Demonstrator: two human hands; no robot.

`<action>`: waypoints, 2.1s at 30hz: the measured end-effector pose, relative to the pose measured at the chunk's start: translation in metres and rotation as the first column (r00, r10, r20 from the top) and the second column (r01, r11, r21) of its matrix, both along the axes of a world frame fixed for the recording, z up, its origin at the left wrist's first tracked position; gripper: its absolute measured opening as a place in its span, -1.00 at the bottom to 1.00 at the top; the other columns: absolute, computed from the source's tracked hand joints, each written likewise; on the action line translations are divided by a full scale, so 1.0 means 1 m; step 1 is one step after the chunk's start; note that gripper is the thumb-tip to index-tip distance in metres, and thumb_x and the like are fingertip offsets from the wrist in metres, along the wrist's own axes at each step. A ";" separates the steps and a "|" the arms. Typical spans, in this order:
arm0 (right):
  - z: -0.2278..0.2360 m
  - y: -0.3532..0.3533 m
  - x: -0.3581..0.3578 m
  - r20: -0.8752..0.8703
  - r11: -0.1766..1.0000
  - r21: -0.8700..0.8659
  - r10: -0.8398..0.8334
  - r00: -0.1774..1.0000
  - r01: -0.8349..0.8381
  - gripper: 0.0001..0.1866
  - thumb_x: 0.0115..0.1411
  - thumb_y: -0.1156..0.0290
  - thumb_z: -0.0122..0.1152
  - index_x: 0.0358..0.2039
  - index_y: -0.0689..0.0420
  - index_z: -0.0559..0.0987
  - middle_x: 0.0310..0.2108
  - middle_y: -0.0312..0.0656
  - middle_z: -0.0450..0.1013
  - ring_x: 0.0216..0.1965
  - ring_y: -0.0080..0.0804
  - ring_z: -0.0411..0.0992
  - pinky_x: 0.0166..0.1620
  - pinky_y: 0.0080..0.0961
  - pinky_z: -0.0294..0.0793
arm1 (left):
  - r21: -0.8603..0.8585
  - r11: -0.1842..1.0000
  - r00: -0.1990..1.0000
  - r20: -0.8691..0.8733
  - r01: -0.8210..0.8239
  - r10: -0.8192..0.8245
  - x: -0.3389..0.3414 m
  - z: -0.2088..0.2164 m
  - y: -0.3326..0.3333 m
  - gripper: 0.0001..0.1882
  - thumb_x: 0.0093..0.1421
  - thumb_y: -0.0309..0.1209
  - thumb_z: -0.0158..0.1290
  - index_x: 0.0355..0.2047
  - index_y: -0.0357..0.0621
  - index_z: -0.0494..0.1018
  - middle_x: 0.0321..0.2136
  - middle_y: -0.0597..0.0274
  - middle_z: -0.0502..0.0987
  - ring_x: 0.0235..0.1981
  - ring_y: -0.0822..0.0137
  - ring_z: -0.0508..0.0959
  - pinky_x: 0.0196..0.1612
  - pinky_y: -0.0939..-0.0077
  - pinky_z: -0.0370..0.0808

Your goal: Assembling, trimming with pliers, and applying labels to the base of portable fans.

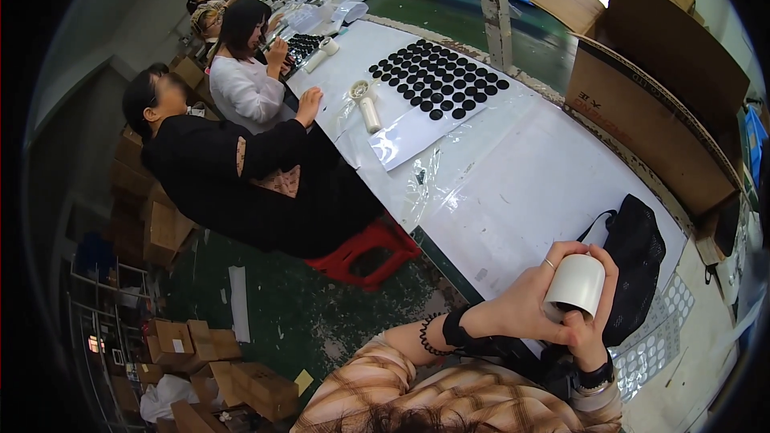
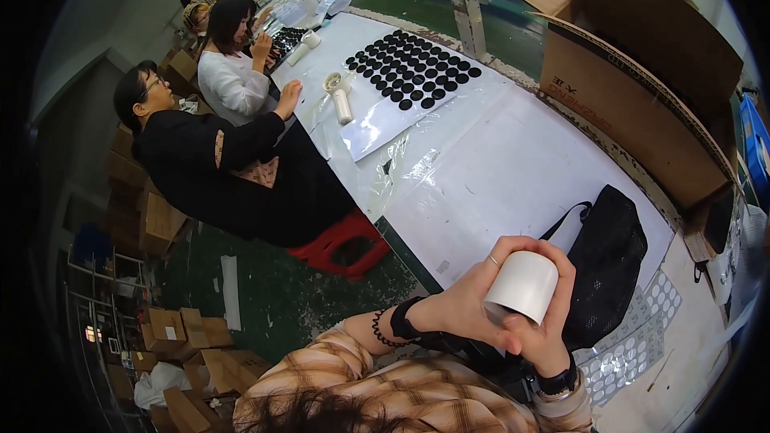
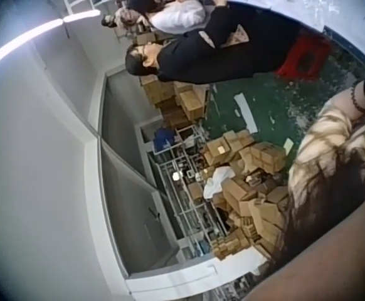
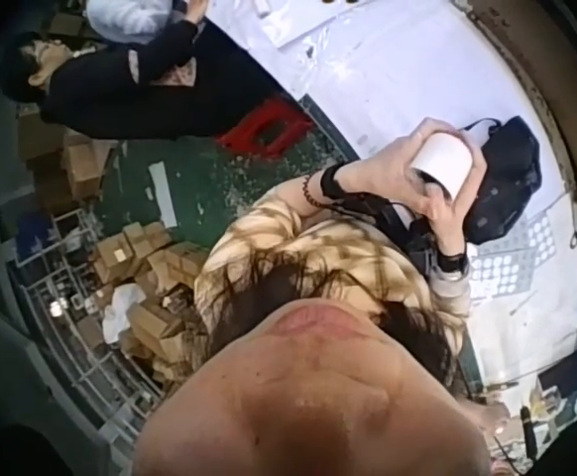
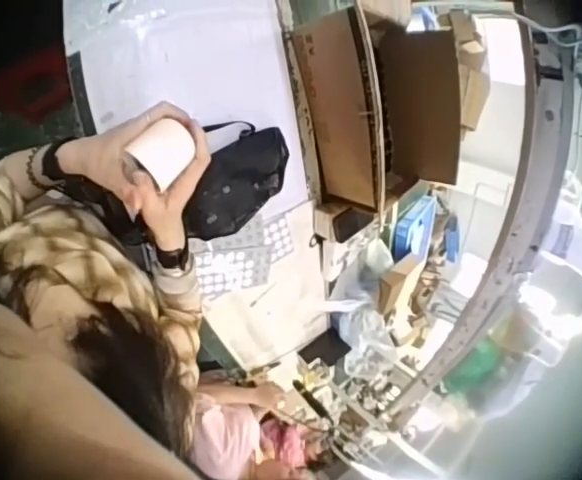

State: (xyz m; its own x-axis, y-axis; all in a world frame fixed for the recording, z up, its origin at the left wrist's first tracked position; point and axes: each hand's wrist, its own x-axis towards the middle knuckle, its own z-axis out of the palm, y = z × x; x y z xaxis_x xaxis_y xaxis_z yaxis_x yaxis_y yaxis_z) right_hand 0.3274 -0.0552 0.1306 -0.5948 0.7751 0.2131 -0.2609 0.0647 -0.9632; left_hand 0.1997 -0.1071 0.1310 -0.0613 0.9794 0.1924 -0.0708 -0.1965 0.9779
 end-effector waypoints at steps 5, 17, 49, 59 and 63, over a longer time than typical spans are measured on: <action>-0.004 0.003 0.004 0.015 0.999 0.002 0.032 0.999 -0.033 -0.26 -0.05 0.20 0.25 0.08 0.21 0.13 -0.11 -0.14 0.26 -0.13 -0.43 0.30 -0.08 -0.52 0.31 | -0.036 0.997 0.998 0.020 0.061 -0.060 -0.001 0.000 -0.002 0.14 -0.36 -0.05 0.38 0.13 -0.14 -0.08 -0.13 -0.03 0.36 -0.13 0.03 0.46 -0.10 0.34 0.39; 0.000 -0.002 0.000 0.107 0.999 0.016 -0.040 0.993 0.039 -0.29 -0.06 0.06 0.27 0.00 0.16 0.21 -0.21 -0.25 0.29 -0.22 -0.53 0.30 -0.15 -0.62 0.31 | -0.013 0.999 0.988 -0.154 -0.035 0.033 -0.002 -0.002 -0.002 0.09 -0.34 -0.03 0.35 0.12 -0.17 0.00 -0.29 -0.06 0.46 -0.28 -0.01 0.53 -0.21 0.35 0.45; -0.009 -0.002 0.002 0.069 0.996 0.000 -0.085 0.994 0.085 -0.23 -0.12 -0.07 0.34 -0.04 0.16 0.28 -0.26 -0.29 0.32 -0.29 -0.58 0.32 -0.21 -0.68 0.31 | 0.018 0.988 0.982 -0.105 -0.154 0.155 0.015 -0.024 -0.002 -0.04 -0.29 -0.05 0.29 0.08 -0.18 0.10 -0.36 -0.02 0.48 -0.33 0.05 0.55 -0.27 0.38 0.47; -0.009 0.003 0.005 0.064 0.999 -0.013 -0.029 0.998 0.030 -0.40 -0.14 0.42 0.22 -0.03 0.19 0.27 -0.23 -0.22 0.31 -0.24 -0.52 0.31 -0.14 -0.59 0.33 | -0.106 0.992 0.998 0.006 0.061 -0.061 0.003 -0.022 -0.001 0.14 -0.31 -0.03 0.39 0.15 -0.16 -0.06 -0.08 0.08 0.32 -0.09 0.25 0.41 -0.04 0.42 0.36; -0.013 0.003 0.005 0.075 1.000 -0.019 -0.015 0.997 0.017 -0.40 -0.14 0.43 0.21 -0.02 0.20 0.26 -0.21 -0.21 0.32 -0.22 -0.51 0.32 -0.12 -0.57 0.33 | -0.103 0.991 0.996 0.031 0.083 -0.080 0.002 -0.021 -0.003 0.17 -0.31 -0.06 0.40 0.18 -0.14 -0.11 -0.08 0.07 0.31 -0.09 0.24 0.41 -0.02 0.42 0.34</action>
